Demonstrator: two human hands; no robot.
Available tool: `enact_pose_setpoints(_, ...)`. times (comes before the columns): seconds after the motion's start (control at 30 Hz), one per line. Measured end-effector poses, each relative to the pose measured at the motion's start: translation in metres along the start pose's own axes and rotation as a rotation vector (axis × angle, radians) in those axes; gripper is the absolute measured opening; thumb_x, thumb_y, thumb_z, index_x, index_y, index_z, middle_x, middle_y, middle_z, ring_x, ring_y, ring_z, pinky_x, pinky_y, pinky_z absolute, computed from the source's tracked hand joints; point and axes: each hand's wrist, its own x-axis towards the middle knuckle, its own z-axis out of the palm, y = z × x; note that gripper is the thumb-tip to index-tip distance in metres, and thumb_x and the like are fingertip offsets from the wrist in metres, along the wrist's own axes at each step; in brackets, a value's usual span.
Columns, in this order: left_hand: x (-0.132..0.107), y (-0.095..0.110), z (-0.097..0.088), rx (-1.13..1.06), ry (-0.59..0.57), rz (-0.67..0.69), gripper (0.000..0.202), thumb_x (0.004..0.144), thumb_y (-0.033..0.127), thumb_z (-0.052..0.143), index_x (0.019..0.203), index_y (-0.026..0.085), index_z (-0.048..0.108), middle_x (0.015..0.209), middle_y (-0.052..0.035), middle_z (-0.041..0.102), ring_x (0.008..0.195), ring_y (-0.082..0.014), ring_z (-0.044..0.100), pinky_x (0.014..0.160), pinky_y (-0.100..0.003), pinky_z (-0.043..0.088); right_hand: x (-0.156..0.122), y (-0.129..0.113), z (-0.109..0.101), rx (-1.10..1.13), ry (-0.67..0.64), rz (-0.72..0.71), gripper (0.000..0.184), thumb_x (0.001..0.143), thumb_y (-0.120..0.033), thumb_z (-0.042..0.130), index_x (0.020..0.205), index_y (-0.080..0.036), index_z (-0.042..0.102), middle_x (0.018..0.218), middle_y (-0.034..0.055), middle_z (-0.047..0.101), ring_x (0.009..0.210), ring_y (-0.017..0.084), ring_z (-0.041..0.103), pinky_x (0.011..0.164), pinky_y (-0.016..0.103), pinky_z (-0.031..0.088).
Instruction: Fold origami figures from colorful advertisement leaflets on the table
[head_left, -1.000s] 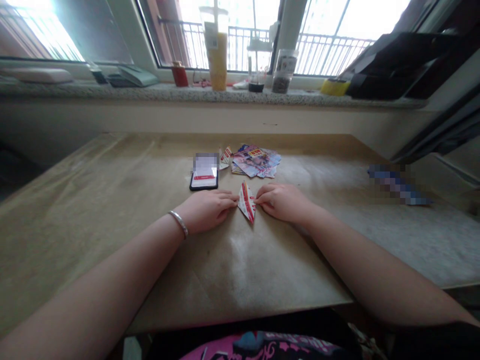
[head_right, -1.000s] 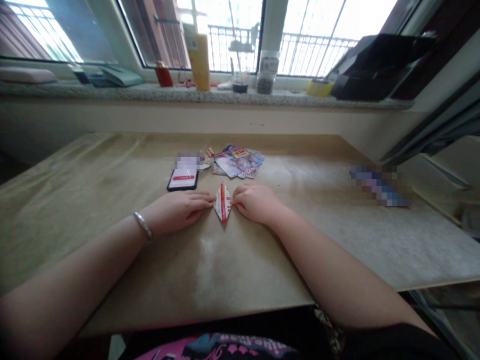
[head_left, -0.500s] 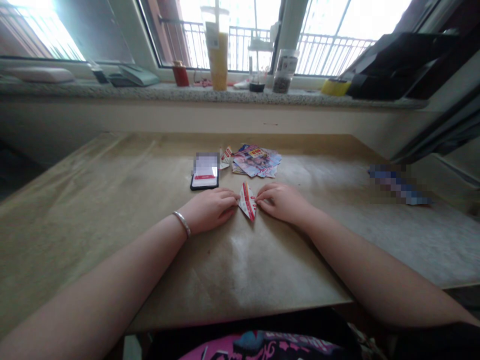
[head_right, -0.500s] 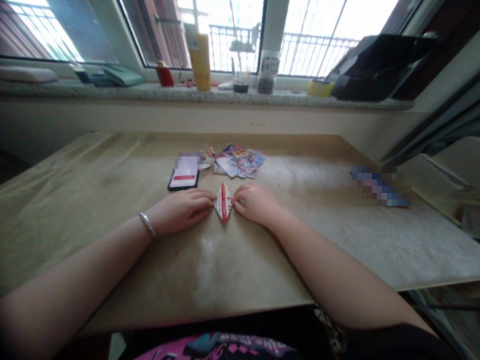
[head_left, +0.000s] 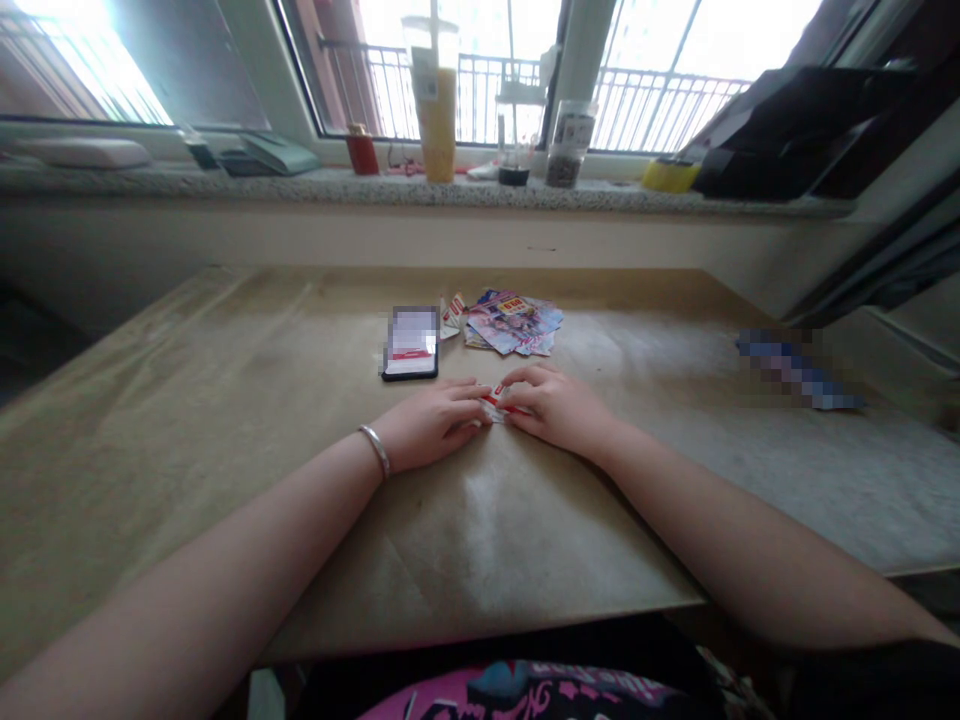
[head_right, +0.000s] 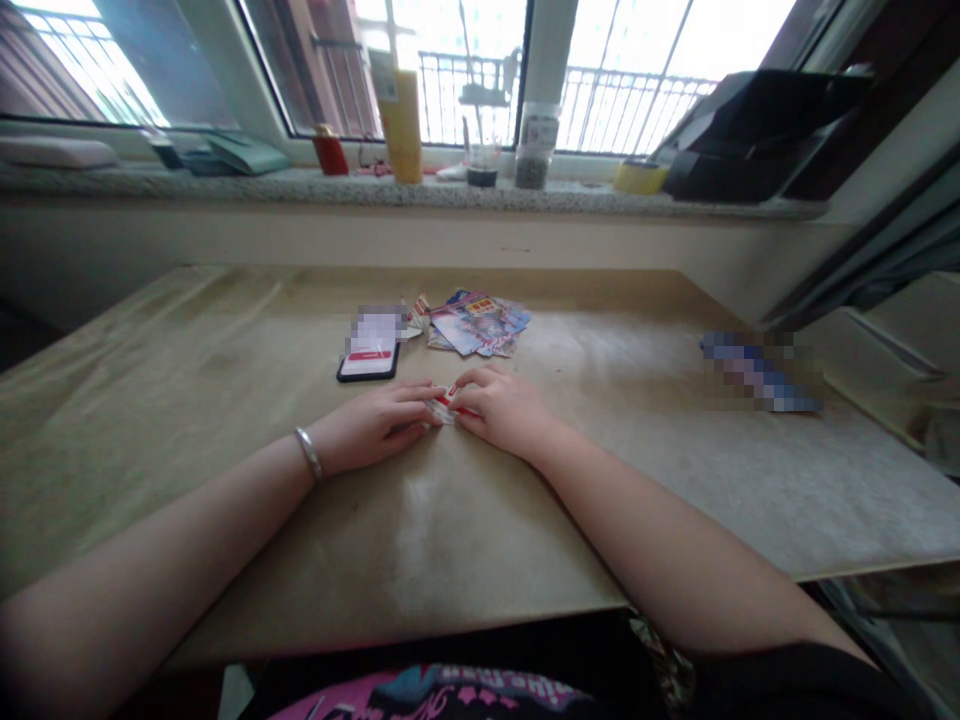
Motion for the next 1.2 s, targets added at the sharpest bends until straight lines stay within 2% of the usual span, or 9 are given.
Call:
enact_pose_setpoints(0.2,-0.001,-0.001,-0.002,0.002,-0.051,-0.027,0.026,0.087,0.02,0.048,0.111,0.02,0.059,0.132,-0.0068,0.052,0.127,-0.0229,0.042,0.105,-0.04,0.038,-0.001,0.004,0.0,0.033,0.0,-0.015,0.02,0.085,-0.029,0.056,0.096,-0.024,0.073,0.115,0.0071,0.063,0.107,0.022,0.054,0.09,0.037,0.044)
enact_pose_setpoints(0.3,-0.001,-0.001,-0.003,-0.007,-0.052,-0.049,0.029,0.087,0.022,0.048,0.115,0.021,0.057,0.131,-0.0065,0.053,0.124,-0.0212,0.045,0.103,-0.038,0.039,0.0,0.006,-0.001,0.076,-0.024,-0.013,0.02,0.084,-0.026,0.056,0.097,-0.023,0.072,0.11,0.0064,0.066,0.104,0.02,0.056,0.091,0.035,0.044)
enact_pose_setpoints(0.43,0.002,0.002,-0.003,0.033,-0.009,-0.094,0.023,0.09,0.021,0.045,0.105,0.02,0.062,0.11,-0.0066,0.064,0.103,-0.0179,0.057,0.09,-0.033,0.046,0.002,0.005,0.0,0.117,-0.028,0.013,0.018,0.083,-0.02,0.056,0.092,-0.022,0.072,0.103,0.0045,0.07,0.098,0.017,0.06,0.089,0.033,0.045)
enact_pose_setpoints(0.53,0.004,0.005,-0.001,0.116,0.028,-0.138,0.021,0.09,0.023,0.044,0.093,0.016,0.064,0.095,-0.0077,0.065,0.089,-0.0179,0.059,0.079,-0.031,0.048,0.002,0.003,0.001,0.084,-0.023,0.064,0.017,0.083,-0.02,0.056,0.091,-0.022,0.071,0.104,0.0042,0.07,0.098,0.018,0.061,0.086,0.031,0.046)
enact_pose_setpoints(0.63,0.005,0.007,0.001,0.188,0.044,-0.162,0.022,0.09,0.023,0.044,0.088,0.015,0.064,0.089,-0.0078,0.064,0.083,-0.0176,0.058,0.074,-0.029,0.048,0.002,0.001,-0.001,-0.008,-0.035,0.1,0.019,0.085,-0.024,0.054,0.094,-0.021,0.07,0.103,0.0048,0.07,0.099,0.019,0.06,0.085,0.031,0.045)
enact_pose_setpoints(0.8,0.006,0.007,0.001,0.259,0.043,-0.199,0.022,0.089,0.023,0.046,0.083,0.013,0.065,0.085,-0.008,0.063,0.08,-0.0181,0.057,0.075,-0.03,0.047,0.002,-0.002,-0.006,-0.11,-0.072,0.082,0.024,0.088,-0.031,0.05,0.085,-0.021,0.072,0.096,0.0034,0.071,0.092,0.019,0.059,0.078,0.029,0.044)
enact_pose_setpoints(0.97,0.008,0.009,0.001,0.32,0.06,-0.217,0.021,0.088,0.024,0.048,0.077,0.014,0.063,0.082,-0.0075,0.062,0.078,-0.0178,0.056,0.072,-0.03,0.047,0.004,-0.005,-0.005,-0.177,-0.077,0.165,0.025,0.087,-0.036,0.052,0.079,-0.018,0.067,0.088,0.006,0.067,0.085,0.019,0.056,0.067,0.028,0.04)
enact_pose_setpoints(1.07,0.01,0.009,0.002,0.344,0.054,-0.224,0.018,0.087,0.025,0.05,0.076,0.015,0.06,0.081,-0.0068,0.062,0.076,-0.0182,0.055,0.07,-0.03,0.046,0.004,-0.005,-0.002,-0.148,-0.056,0.176,0.023,0.086,-0.038,0.055,0.078,-0.018,0.064,0.088,0.0061,0.065,0.085,0.018,0.055,0.068,0.027,0.038)
enact_pose_setpoints(1.2,0.008,0.006,0.005,0.286,0.078,-0.217,0.013,0.085,0.024,0.052,0.089,0.014,0.06,0.087,-0.0076,0.062,0.081,-0.0198,0.055,0.074,-0.032,0.046,0.004,-0.001,0.001,-0.097,-0.035,0.124,0.019,0.084,-0.036,0.058,0.082,-0.018,0.063,0.089,0.006,0.063,0.086,0.019,0.053,0.072,0.028,0.039)
